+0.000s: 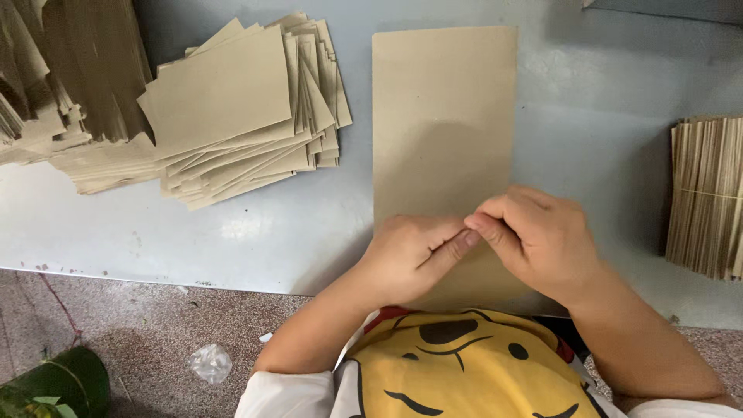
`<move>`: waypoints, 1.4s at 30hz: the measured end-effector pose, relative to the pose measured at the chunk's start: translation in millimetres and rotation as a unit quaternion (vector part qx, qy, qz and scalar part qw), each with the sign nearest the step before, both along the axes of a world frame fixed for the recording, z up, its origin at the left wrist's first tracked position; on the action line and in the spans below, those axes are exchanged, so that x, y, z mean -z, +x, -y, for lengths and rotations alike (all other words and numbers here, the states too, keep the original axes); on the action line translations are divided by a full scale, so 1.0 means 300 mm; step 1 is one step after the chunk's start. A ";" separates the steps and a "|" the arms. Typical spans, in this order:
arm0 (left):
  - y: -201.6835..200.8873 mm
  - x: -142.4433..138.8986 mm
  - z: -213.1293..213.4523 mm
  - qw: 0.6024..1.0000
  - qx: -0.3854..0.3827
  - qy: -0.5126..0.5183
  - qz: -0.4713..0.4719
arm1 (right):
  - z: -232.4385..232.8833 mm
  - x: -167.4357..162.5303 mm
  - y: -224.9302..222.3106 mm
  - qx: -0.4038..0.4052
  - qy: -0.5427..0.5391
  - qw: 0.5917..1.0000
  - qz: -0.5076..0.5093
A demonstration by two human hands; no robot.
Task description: The person folds kraft paper sheets on a workbench, creasing each sheet in half and stacking the folded pieces with a pile of finished sheets. They take a new sheet from the stack, fold it, press the crease flat, and set it aside, repeating the process.
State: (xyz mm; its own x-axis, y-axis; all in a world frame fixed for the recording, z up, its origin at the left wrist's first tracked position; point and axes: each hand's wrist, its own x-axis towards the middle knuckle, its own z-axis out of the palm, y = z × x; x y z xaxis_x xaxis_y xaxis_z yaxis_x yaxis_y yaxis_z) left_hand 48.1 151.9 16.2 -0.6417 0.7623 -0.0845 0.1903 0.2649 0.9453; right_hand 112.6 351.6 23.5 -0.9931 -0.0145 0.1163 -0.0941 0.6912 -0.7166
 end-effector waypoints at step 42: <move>-0.109 -0.111 0.273 0.904 -0.332 -0.213 -0.162 | 0.046 0.110 -0.008 -0.187 0.141 0.970 -0.073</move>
